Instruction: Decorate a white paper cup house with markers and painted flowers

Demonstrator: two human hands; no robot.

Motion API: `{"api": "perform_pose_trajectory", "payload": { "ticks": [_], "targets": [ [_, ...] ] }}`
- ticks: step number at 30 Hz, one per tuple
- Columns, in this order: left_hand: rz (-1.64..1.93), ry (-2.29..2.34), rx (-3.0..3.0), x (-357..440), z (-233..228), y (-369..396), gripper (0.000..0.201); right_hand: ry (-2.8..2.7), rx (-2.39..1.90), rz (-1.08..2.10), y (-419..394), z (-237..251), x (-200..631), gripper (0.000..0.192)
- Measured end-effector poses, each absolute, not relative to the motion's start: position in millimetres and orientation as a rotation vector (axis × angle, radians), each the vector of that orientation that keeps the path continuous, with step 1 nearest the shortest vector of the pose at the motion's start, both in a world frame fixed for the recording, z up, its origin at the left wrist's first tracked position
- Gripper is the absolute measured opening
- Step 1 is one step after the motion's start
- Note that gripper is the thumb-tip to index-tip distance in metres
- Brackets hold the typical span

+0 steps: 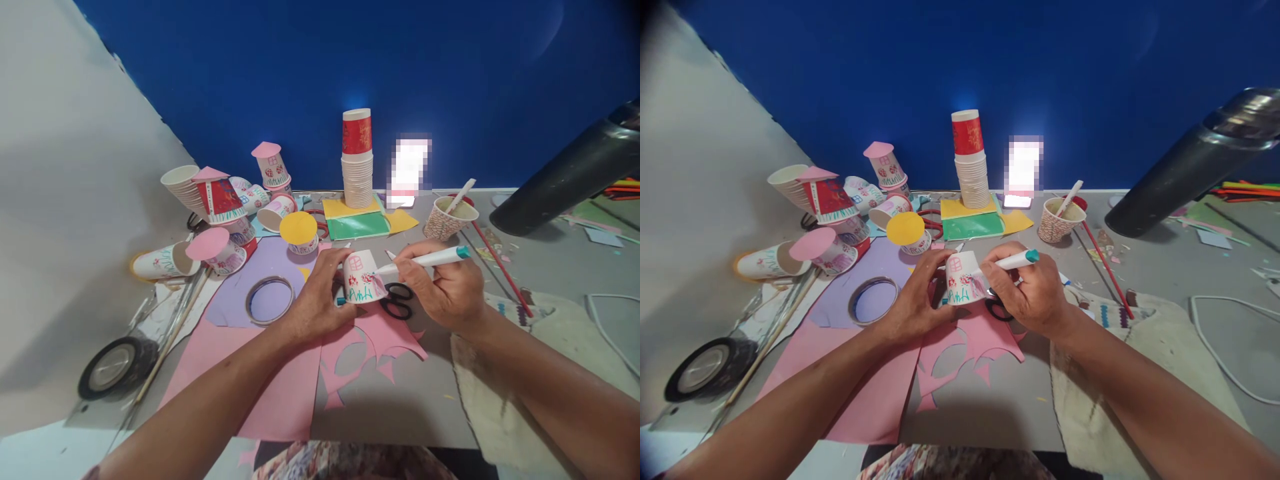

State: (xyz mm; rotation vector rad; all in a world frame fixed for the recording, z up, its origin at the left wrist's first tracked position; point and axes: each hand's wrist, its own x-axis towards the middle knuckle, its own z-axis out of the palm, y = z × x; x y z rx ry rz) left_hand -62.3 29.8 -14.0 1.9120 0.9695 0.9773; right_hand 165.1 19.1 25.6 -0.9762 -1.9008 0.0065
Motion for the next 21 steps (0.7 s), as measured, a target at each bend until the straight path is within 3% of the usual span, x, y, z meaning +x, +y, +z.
{"api": "perform_pose_trajectory", "payload": {
  "ticks": [21],
  "targets": [
    [0.968,0.907,2.042,-65.1,-17.1,31.7,0.075,-1.952,-0.886,0.024,20.7,22.2,163.6,0.013]
  ]
}}
